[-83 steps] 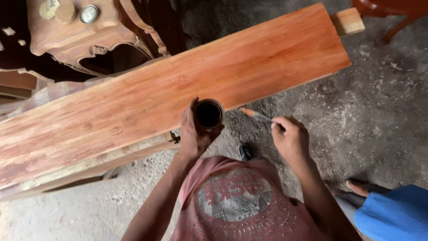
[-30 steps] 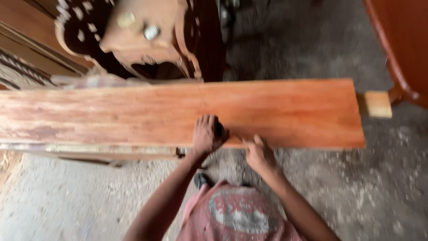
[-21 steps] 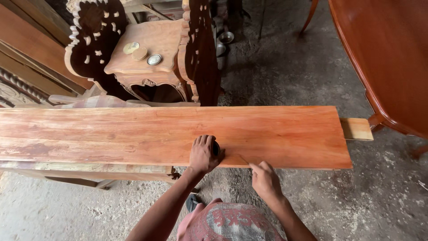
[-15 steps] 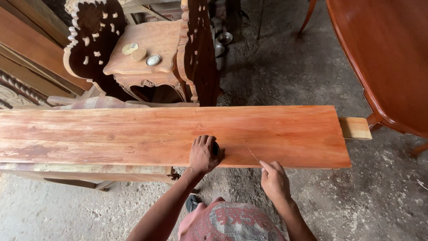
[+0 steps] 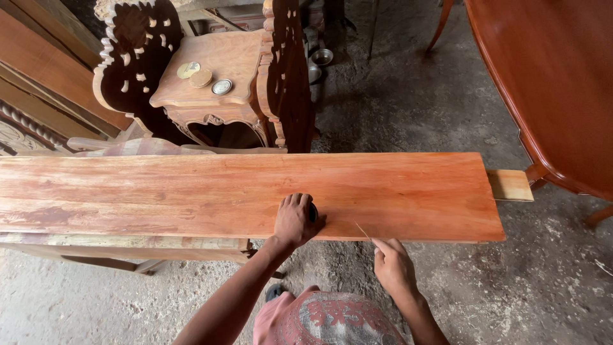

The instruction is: The person holds a can of wood stain in one hand and a small brush in the other, brushing stain along a long wooden board resting on supports. They periodically dip the brush back into the can, reposition along the board, and continue coating the surface, then step away at the end.

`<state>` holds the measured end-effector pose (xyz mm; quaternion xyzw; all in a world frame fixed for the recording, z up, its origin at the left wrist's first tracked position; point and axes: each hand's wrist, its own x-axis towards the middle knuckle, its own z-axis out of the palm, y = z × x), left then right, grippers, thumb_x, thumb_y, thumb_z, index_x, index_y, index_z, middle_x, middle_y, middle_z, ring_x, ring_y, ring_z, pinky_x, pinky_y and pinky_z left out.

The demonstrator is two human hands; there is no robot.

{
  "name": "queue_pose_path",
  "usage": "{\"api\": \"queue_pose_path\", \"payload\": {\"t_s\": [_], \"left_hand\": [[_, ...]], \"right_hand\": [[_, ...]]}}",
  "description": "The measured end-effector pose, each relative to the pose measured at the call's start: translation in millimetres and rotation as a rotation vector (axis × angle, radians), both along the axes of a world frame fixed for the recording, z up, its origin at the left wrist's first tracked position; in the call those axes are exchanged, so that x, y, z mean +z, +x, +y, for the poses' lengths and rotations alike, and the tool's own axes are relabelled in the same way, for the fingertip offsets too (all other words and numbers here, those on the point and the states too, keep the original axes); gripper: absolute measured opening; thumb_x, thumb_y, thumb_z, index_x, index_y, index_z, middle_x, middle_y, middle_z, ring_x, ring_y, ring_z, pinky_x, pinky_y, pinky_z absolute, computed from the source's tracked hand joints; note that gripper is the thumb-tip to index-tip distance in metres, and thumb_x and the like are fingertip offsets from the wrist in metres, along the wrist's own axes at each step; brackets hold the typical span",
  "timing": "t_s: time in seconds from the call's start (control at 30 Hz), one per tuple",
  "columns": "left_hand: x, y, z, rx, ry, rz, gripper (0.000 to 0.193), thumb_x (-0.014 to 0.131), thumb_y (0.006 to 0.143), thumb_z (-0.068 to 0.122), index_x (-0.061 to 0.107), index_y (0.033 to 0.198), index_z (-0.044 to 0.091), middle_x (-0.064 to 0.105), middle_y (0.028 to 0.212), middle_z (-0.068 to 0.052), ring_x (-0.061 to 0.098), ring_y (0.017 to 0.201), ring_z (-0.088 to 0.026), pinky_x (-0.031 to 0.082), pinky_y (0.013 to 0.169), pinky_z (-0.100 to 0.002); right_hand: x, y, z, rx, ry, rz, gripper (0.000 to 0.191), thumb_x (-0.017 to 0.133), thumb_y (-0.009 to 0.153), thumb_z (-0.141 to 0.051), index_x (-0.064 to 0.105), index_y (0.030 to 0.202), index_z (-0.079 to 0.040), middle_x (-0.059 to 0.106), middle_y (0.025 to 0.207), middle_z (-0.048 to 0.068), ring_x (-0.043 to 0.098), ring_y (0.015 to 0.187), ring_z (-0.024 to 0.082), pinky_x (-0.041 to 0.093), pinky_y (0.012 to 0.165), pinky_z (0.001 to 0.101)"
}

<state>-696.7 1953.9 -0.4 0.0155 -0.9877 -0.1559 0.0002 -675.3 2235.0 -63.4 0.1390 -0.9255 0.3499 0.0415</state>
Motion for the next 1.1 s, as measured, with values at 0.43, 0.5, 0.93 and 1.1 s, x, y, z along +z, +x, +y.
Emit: {"api": "queue_pose_path", "payload": {"t_s": [0.43, 0.5, 0.93, 1.1], "left_hand": [[4, -8, -31, -0.283, 0.031, 0.019, 0.072, 0.06, 0.089, 0.06, 0.058, 0.132, 0.002, 0.058, 0.134, -0.018, 0.047, 0.131, -0.034, 0.027, 0.116, -0.052], [5, -9, -34, -0.294, 0.046, 0.037, 0.067, 0.06, 0.09, 0.057, 0.062, 0.127, 0.002, 0.061, 0.129, -0.017, 0.05, 0.127, -0.035, 0.029, 0.115, -0.051], [16, -14, -41, -0.334, 0.008, -0.119, 0.061, 0.054, 0.095, 0.055, 0.063, 0.117, -0.001, 0.061, 0.116, -0.02, 0.053, 0.116, -0.034, 0.035, 0.107, -0.049], [16, -13, -43, -0.343, 0.004, -0.102, 0.059, 0.053, 0.095, 0.055, 0.065, 0.115, 0.0, 0.062, 0.115, -0.019, 0.054, 0.116, -0.033, 0.036, 0.107, -0.048]], "right_hand": [[8, 22, -44, -0.158, -0.011, -0.062, 0.027, 0.066, 0.09, -0.012, 0.075, 0.115, -0.008, 0.068, 0.094, 0.016, 0.068, 0.084, 0.033, 0.055, 0.075, 0.0397], [5, 23, -53, -0.162, -0.018, -0.035, 0.027, 0.066, 0.09, -0.012, 0.075, 0.115, -0.008, 0.068, 0.095, 0.017, 0.068, 0.086, 0.035, 0.055, 0.076, 0.0403], [6, 39, -75, -0.336, 0.029, -0.171, 0.029, 0.064, 0.093, -0.016, 0.074, 0.12, -0.01, 0.071, 0.109, 0.014, 0.072, 0.093, 0.031, 0.057, 0.081, 0.0387], [4, 42, -80, -0.361, 0.042, -0.177, 0.03, 0.064, 0.093, -0.017, 0.075, 0.12, -0.012, 0.07, 0.108, 0.015, 0.072, 0.093, 0.031, 0.057, 0.081, 0.0385]]}}
